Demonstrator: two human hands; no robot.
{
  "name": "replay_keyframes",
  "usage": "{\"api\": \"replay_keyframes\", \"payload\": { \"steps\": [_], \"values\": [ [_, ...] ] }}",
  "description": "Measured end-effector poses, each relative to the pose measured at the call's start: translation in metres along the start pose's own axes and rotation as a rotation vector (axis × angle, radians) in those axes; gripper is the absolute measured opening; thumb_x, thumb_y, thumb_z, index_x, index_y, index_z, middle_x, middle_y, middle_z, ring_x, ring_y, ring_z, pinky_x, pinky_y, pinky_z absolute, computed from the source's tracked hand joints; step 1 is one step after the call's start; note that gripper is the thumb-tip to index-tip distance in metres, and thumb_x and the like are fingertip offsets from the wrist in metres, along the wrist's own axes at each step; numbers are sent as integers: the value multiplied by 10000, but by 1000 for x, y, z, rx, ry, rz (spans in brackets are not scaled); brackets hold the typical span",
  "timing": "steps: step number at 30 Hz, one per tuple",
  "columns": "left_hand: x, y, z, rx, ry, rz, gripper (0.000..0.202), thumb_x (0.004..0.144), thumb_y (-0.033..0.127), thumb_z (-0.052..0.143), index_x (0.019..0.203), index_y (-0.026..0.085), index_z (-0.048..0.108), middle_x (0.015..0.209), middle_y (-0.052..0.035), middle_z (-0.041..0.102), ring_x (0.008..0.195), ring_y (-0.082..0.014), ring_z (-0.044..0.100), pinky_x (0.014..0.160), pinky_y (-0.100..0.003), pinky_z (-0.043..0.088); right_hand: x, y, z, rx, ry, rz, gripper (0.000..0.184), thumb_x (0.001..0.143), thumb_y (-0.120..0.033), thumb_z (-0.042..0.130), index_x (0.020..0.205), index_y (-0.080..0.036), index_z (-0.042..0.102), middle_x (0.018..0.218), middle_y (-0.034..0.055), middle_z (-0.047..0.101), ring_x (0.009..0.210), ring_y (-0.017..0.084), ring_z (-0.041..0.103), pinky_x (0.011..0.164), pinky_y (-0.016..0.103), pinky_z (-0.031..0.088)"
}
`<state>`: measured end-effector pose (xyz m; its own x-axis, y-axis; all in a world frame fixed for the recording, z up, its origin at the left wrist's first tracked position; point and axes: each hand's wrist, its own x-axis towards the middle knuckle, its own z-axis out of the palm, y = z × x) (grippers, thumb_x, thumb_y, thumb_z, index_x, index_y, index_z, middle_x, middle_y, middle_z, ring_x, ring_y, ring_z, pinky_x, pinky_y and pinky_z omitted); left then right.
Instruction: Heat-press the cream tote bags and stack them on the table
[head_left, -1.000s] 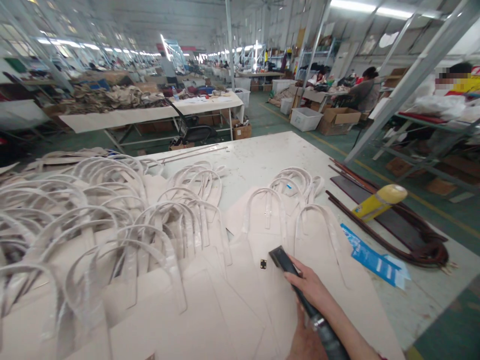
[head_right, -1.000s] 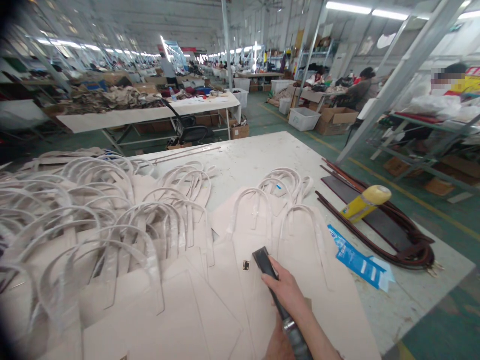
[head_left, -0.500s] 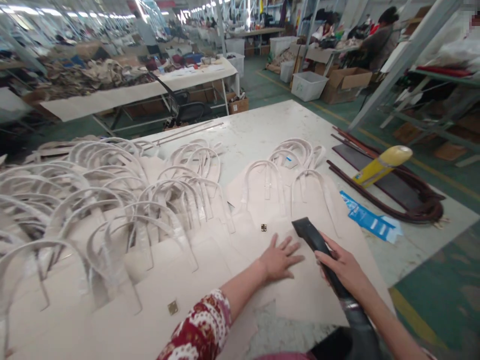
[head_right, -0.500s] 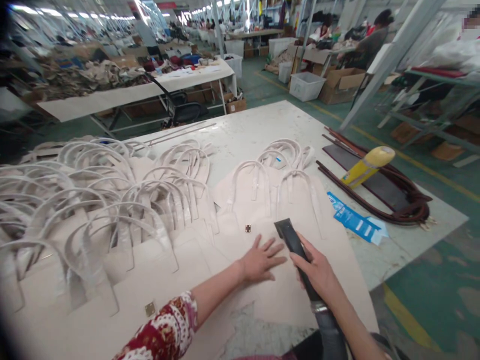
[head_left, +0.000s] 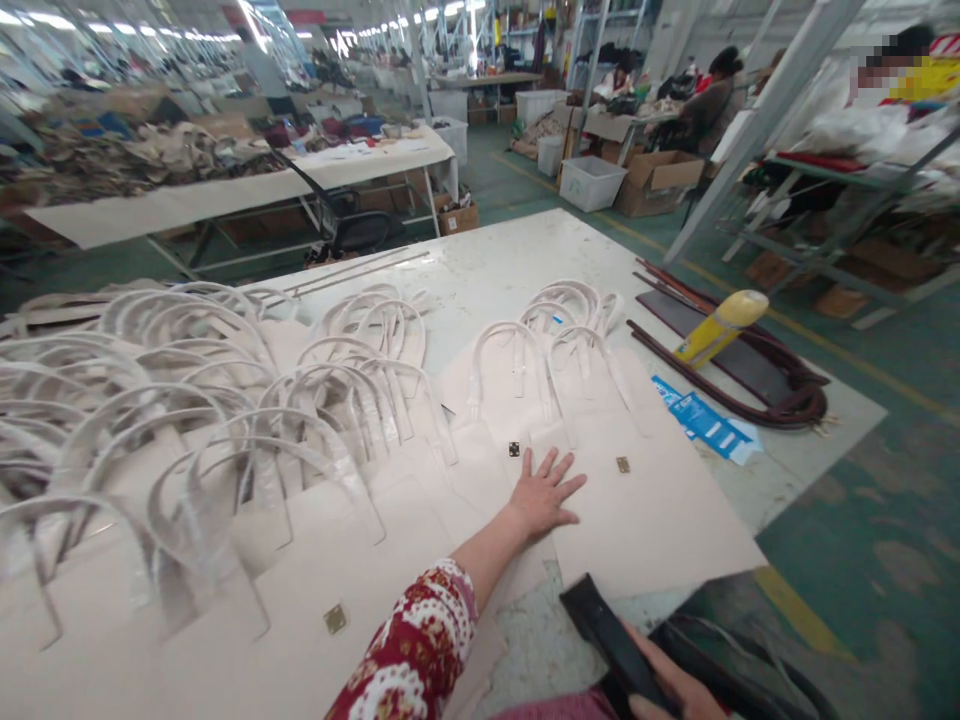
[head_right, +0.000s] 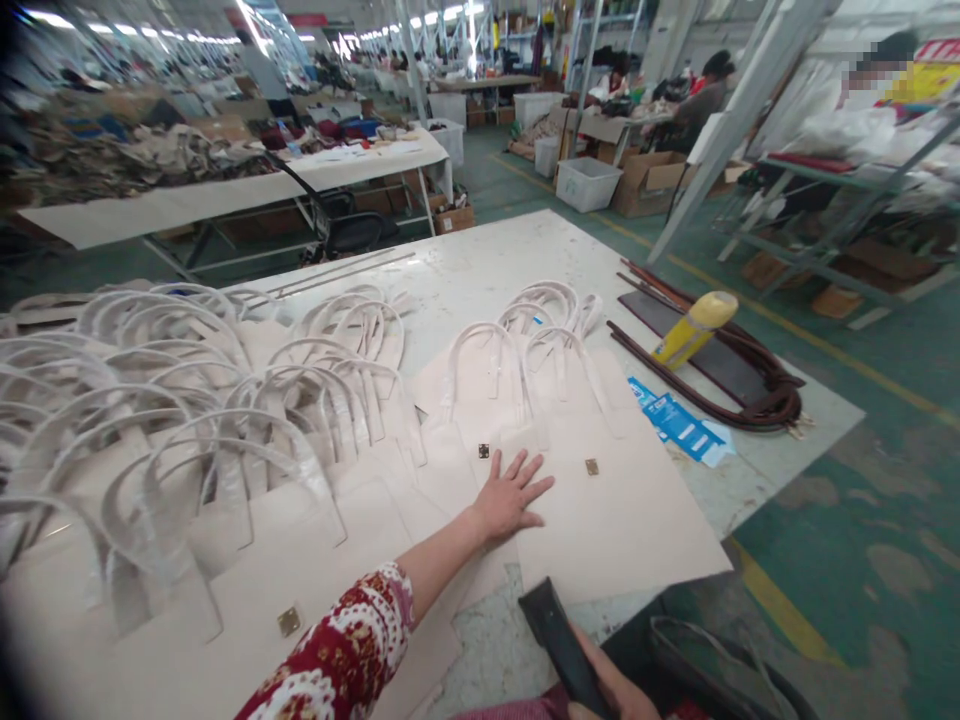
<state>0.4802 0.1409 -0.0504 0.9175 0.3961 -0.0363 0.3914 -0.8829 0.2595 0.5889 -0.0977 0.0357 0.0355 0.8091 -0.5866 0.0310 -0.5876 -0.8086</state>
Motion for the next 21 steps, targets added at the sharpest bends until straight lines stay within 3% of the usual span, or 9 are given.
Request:
{"api": "replay_keyframes", "payload": {
  "steps": [4, 8, 12, 15, 17, 19, 21],
  "values": [
    [-1, 0, 1, 4, 6, 1, 681, 752, 666, 307, 1332, 352, 139, 1438, -15, 24, 1295, -285, -67, 963, -627, 2, 11, 0, 7, -38, -89, -91, 591, 710, -287, 555, 1271, -180, 403, 1304, 49, 442, 1230, 239, 335, 1047, 375, 195],
    [-2, 4, -4, 41, -3, -5, 659, 773, 639, 310, 1335, 340, 142, 1439, -17, 24, 1294, -288, -69, 969, -619, 0, 23, -7, 27, 38, -202, -127, 613, 682, -214, 568, 1270, -161, 402, 1304, 68, 442, 1214, 230, 360, 1042, 370, 205],
    [-3, 9, -8, 82, -15, -11, 608, 808, 590, 299, 1337, 331, 145, 1439, -12, 17, 1295, -280, -68, 978, -603, -23, 41, -28, 46, 146, -145, -164, 602, 658, -168, 544, 1249, -199, 433, 1260, 26, 496, 1164, 228, 417, 1013, 360, 268],
    [3, 8, -10, 73, -47, -27, 614, 799, 581, 341, 1332, 345, 150, 1439, -10, 13, 1294, -287, -64, 966, -615, -30, 56, -42, 53, 108, -110, -176, 611, 628, -157, 545, 1231, -204, 455, 1113, 18, 600, 979, 227, 545, 895, 355, 400],
    [8, 4, -13, 54, -95, -9, 627, 787, 579, 375, 1328, 358, 148, 1438, -12, 5, 1294, -294, -52, 953, -629, -20, 63, -50, 55, 57, -84, -151, 618, 619, -162, 545, 1229, -209, 455, 959, 7, 652, 756, 195, 590, 720, 323, 482],
    [14, -1, -18, 42, -165, 32, 648, 767, 575, 422, 1322, 375, 153, 1437, -14, 1, 1294, -304, -28, 944, -640, 3, 66, -57, 56, 0, -42, -140, 621, 605, -167, 558, 1217, -215, 469, 850, -10, 661, 613, 159, 562, 593, 276, 483],
    [15, -4, -24, 55, -215, 46, 664, 749, 554, 472, 1315, 389, 167, 1436, -15, 10, 1293, -314, -3, 938, -645, 24, 59, -61, 52, -47, 1, -166, 596, 590, -177, 578, 1180, -227, 509, 819, -24, 661, 611, 158, 550, 579, 256, 472]
  ]
}}
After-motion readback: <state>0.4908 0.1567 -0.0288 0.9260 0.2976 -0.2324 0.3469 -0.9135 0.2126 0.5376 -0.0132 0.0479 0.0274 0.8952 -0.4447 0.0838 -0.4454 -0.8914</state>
